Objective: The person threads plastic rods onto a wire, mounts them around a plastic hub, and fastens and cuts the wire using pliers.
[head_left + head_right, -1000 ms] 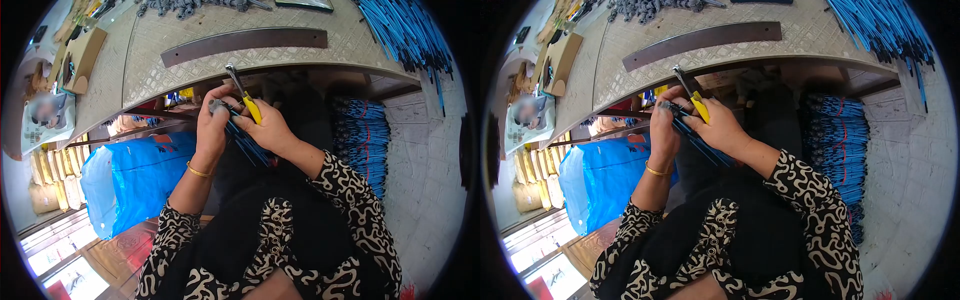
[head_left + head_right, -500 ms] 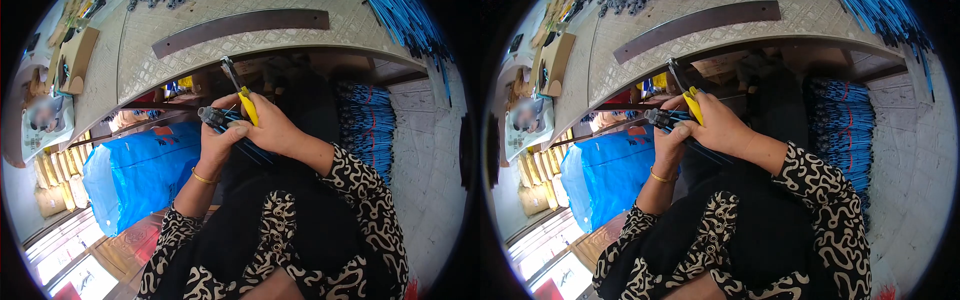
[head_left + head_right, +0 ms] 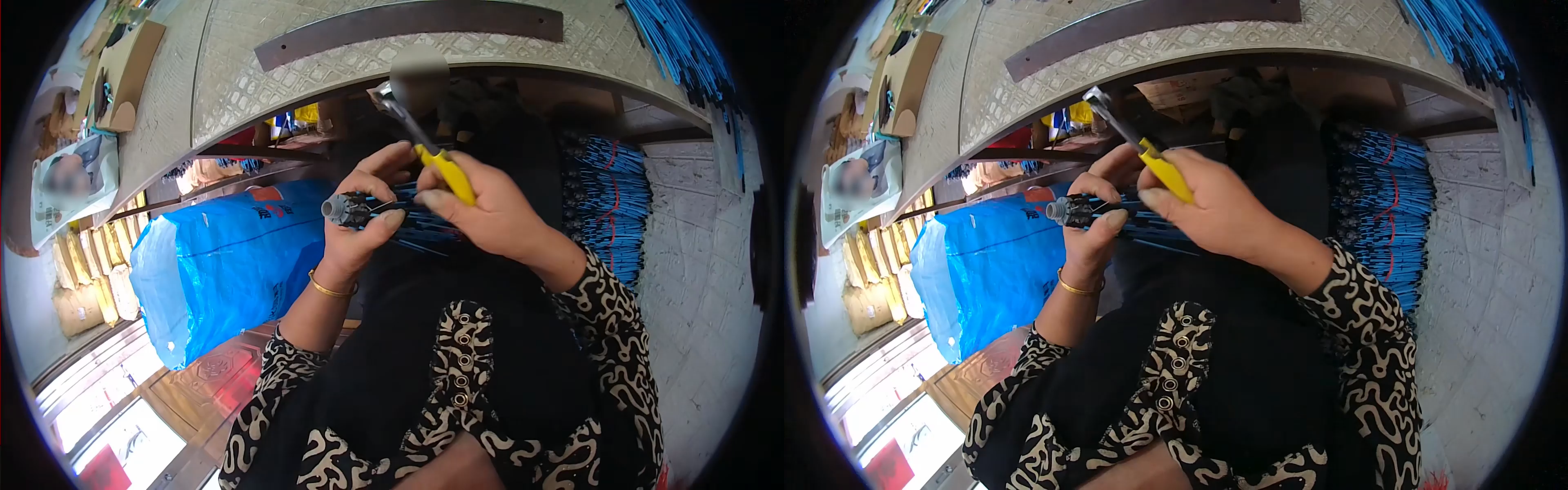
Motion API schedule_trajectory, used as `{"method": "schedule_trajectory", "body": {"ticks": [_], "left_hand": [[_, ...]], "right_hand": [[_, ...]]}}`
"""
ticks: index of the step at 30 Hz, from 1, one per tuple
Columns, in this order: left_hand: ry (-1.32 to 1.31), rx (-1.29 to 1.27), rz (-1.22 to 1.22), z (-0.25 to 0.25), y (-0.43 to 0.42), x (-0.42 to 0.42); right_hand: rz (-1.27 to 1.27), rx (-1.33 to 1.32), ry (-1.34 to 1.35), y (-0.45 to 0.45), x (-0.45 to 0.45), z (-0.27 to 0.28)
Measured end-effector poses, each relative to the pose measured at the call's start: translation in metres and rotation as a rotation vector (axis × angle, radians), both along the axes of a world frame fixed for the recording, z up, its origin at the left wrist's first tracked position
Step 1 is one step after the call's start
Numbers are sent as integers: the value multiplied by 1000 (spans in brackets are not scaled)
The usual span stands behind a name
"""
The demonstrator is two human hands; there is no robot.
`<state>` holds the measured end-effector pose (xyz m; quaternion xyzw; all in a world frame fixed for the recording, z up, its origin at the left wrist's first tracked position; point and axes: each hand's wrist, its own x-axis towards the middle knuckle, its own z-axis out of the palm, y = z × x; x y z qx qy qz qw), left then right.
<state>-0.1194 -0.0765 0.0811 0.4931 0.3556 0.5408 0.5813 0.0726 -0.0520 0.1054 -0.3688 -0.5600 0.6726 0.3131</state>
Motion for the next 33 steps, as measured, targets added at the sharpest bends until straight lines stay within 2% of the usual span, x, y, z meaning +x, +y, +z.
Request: {"method": "schedule_trajectory", "body": {"ticks": [3,4,6,7,9,10,14,18,22,25,29,33], "left_hand": [[18,30,-49,-6,2,-3],[29,17,-77,-6,2,-4],[-52,-43,-104,2,2,4],[12,-96,-97,5,-1,3],[141,-207,-82,10,-5,-2],[93,-159,-22,10,-4,5],[201,4,-1,-3,-4,2],[208,102,-59,14,18,15],[180,92,-239,0,26,9],[225,46,-227,-3,19,9],[243,23,-269,3,18,14],[279,32,-293,2,18,13]], "right_hand": [[-48,314,-116,4,8,9],[-24,284,-127,4,10,14],[-10,427,-164,4,8,14],[-3,499,-182,4,5,13],[15,518,-161,2,-1,12],[19,509,-153,0,-4,15],[77,492,-170,-2,2,29],[126,574,-181,7,32,32],[421,76,-363,19,74,51],[574,-7,-401,20,85,50],[641,69,-408,19,79,51],[736,1,-524,25,75,66]]}}
